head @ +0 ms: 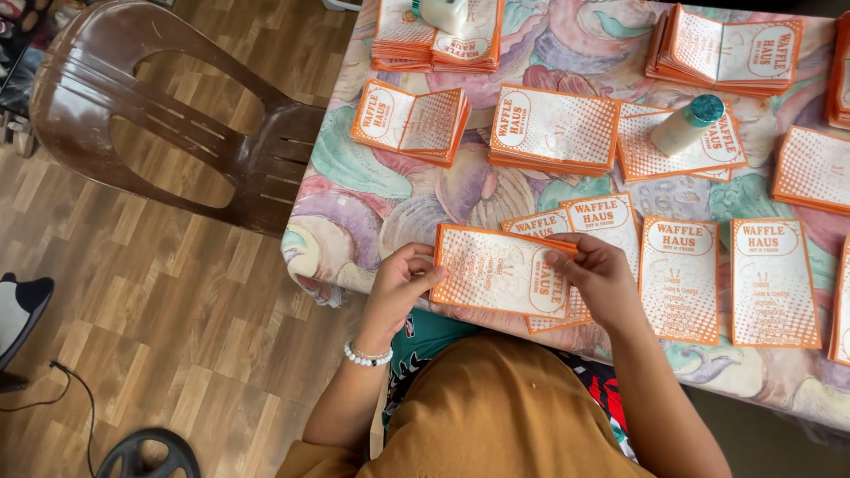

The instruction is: Folding and stacking paper bags for packaging on a table.

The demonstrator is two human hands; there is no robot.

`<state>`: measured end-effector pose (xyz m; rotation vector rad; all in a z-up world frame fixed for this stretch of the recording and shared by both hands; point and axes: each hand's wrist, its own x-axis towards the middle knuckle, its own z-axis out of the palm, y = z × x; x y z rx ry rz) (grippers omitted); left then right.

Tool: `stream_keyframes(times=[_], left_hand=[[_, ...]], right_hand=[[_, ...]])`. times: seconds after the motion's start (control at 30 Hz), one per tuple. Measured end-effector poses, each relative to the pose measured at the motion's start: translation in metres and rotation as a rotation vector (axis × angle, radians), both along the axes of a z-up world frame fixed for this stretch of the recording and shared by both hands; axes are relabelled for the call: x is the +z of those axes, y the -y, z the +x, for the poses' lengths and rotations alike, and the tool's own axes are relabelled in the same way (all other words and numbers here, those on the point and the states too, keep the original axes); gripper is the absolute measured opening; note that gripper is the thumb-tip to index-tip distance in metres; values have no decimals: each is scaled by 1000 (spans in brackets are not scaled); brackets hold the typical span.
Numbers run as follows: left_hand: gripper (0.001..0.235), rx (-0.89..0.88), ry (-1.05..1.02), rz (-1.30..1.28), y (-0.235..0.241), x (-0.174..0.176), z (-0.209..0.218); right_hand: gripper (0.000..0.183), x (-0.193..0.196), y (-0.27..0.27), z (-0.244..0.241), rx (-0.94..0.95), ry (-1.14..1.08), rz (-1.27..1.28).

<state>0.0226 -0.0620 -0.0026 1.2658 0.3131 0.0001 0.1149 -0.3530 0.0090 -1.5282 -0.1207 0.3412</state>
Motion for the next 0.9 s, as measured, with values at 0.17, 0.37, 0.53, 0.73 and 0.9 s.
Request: stream_keyframes(times=[0.17,0.37,0.53,0.73,0.9], left_hand=[[40,31,106,18,16,33,37],[43,-48,215,135,8,41,140],[40,-123,158,137,0,33,228],[32,-137,82,201,14,60,240],[36,-154,26,275,23,66,248]], right_hand=[[34,13,21,28,-11,-122,-16],[16,24,51,119,-33,74,-142],[21,39,44,191,-37,211,-193],[28,51,36,203,-82,152,-289],[31,51,34,205,-125,153,-288]])
